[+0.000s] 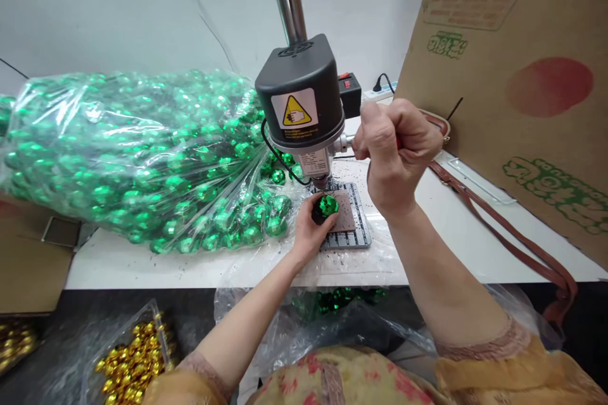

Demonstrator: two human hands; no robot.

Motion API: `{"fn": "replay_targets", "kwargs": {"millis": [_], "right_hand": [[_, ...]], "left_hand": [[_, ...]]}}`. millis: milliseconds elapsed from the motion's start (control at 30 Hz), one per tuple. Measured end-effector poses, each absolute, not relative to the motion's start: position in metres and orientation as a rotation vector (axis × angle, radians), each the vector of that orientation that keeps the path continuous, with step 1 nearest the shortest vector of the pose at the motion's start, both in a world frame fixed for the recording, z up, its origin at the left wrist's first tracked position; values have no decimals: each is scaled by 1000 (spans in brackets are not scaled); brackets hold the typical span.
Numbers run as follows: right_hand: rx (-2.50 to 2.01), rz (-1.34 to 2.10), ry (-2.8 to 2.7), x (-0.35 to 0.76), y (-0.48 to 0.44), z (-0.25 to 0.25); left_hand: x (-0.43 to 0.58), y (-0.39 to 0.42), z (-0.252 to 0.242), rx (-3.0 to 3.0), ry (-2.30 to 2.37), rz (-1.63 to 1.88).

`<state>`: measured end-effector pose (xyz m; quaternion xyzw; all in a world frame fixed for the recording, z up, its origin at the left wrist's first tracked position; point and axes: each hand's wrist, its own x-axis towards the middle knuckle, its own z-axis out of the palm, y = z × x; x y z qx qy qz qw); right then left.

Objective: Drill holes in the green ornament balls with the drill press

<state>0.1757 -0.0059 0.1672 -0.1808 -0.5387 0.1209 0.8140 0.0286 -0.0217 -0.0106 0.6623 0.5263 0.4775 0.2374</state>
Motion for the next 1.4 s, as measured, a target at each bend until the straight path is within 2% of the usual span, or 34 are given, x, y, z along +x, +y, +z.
{"fn": "replay_targets", "kwargs": {"millis": [1400], "right_hand": [[-216,29,-1121,174,2,116]], "left_hand": [[31,-24,-11,1646,1314,1357]]}}
